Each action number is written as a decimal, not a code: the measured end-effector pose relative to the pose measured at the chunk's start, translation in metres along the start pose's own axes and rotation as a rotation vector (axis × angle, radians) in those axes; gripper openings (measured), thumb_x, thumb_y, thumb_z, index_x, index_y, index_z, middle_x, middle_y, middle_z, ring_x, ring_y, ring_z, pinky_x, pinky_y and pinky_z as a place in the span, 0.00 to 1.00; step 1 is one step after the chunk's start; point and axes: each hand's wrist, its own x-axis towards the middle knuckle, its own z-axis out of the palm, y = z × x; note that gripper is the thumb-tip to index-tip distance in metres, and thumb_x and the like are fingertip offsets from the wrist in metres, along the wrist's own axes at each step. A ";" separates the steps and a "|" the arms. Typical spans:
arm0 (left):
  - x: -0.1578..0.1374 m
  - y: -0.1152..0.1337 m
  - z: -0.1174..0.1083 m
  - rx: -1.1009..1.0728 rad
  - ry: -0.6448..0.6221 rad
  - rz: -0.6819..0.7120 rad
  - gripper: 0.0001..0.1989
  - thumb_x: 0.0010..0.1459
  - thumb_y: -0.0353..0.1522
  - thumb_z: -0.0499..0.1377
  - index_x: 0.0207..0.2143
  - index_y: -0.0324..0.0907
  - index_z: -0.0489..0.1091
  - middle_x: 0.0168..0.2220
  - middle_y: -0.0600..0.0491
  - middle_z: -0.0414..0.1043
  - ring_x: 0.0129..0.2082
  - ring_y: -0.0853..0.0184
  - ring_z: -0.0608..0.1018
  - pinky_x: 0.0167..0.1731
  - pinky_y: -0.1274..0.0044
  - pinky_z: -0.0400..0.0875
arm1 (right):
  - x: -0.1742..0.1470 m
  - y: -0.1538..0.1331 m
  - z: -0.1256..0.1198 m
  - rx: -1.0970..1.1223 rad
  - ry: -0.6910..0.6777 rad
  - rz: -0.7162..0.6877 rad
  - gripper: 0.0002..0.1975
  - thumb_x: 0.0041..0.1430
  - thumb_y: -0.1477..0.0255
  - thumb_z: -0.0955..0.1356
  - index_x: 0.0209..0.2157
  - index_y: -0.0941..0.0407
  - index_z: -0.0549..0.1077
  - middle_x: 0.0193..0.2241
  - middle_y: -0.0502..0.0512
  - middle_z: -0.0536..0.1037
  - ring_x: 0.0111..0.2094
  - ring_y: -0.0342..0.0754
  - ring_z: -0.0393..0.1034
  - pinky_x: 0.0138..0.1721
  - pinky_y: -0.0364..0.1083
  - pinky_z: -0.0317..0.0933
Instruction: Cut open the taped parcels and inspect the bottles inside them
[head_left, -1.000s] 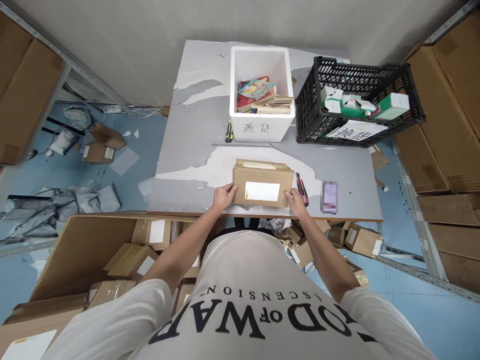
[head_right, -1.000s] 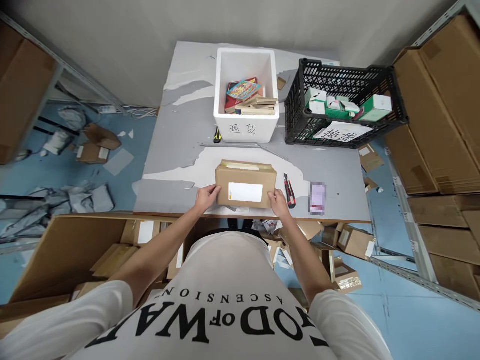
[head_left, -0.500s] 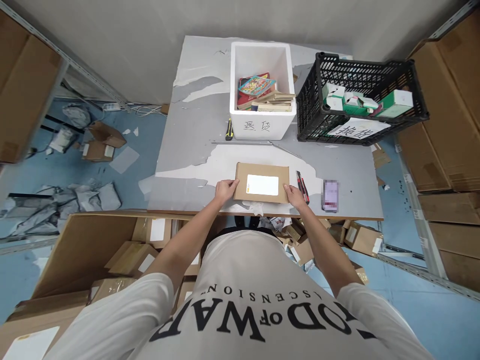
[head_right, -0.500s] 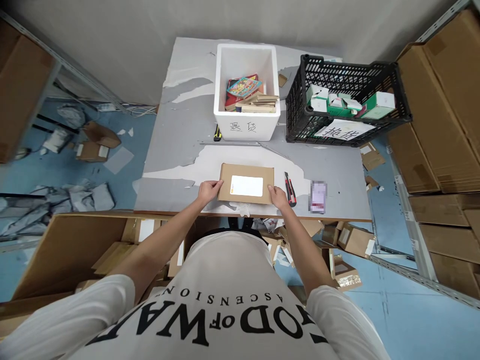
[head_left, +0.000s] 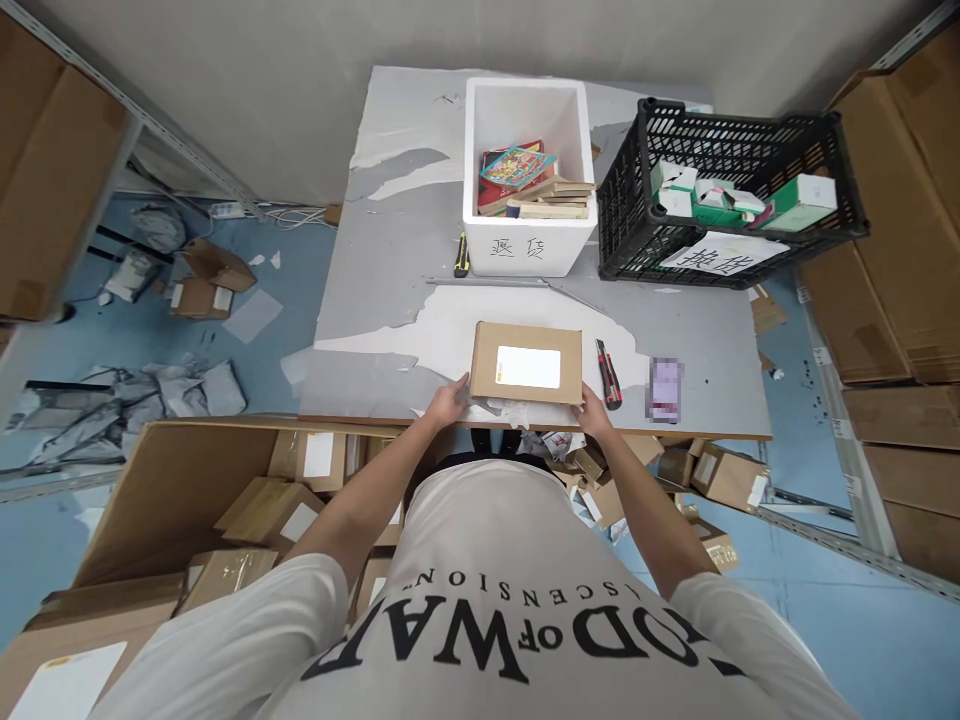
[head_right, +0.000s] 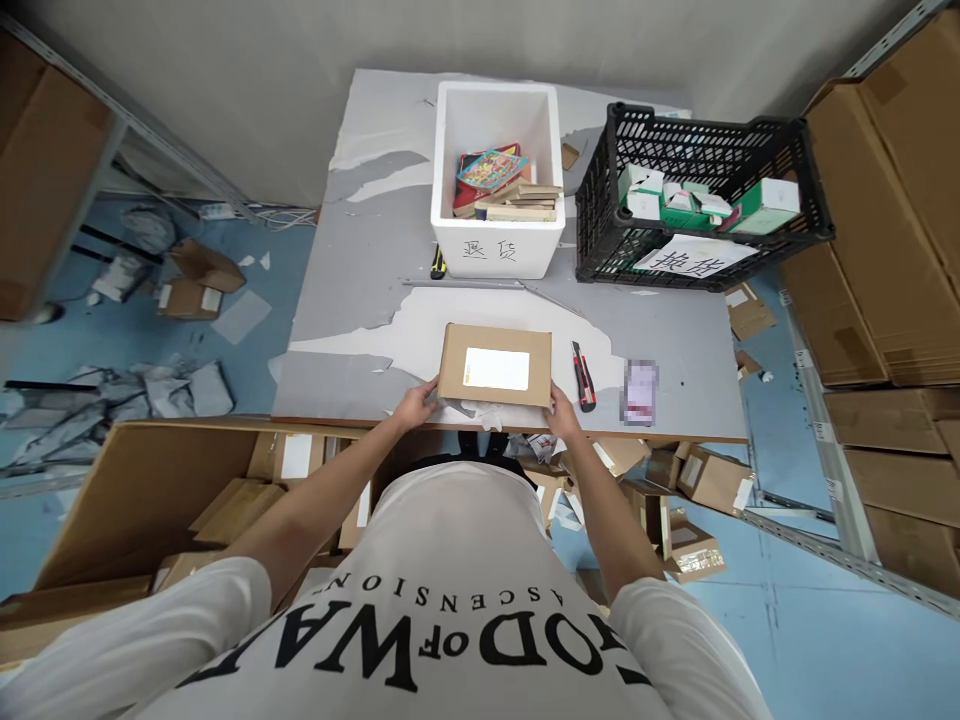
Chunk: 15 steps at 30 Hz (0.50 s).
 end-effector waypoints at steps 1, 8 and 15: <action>-0.001 -0.001 0.004 0.020 -0.033 0.012 0.28 0.49 0.31 0.61 0.55 0.40 0.70 0.49 0.49 0.76 0.50 0.57 0.77 0.53 0.68 0.68 | -0.003 0.002 0.005 -0.015 -0.011 -0.008 0.32 0.47 0.69 0.68 0.56 0.58 0.66 0.54 0.63 0.72 0.53 0.54 0.68 0.55 0.56 0.61; -0.004 0.014 0.009 -0.086 -0.039 0.052 0.23 0.57 0.38 0.55 0.52 0.38 0.71 0.48 0.49 0.77 0.49 0.58 0.77 0.51 0.70 0.69 | -0.008 -0.014 0.016 -0.019 0.074 -0.045 0.20 0.53 0.63 0.65 0.46 0.58 0.71 0.45 0.63 0.76 0.47 0.55 0.70 0.50 0.56 0.64; -0.013 0.076 -0.026 0.101 0.207 0.060 0.25 0.60 0.45 0.51 0.41 0.36 0.78 0.29 0.53 0.77 0.30 0.67 0.75 0.32 0.79 0.66 | -0.017 -0.062 -0.015 -0.352 0.100 -0.138 0.25 0.63 0.53 0.54 0.31 0.57 0.70 0.34 0.60 0.74 0.37 0.52 0.68 0.43 0.51 0.62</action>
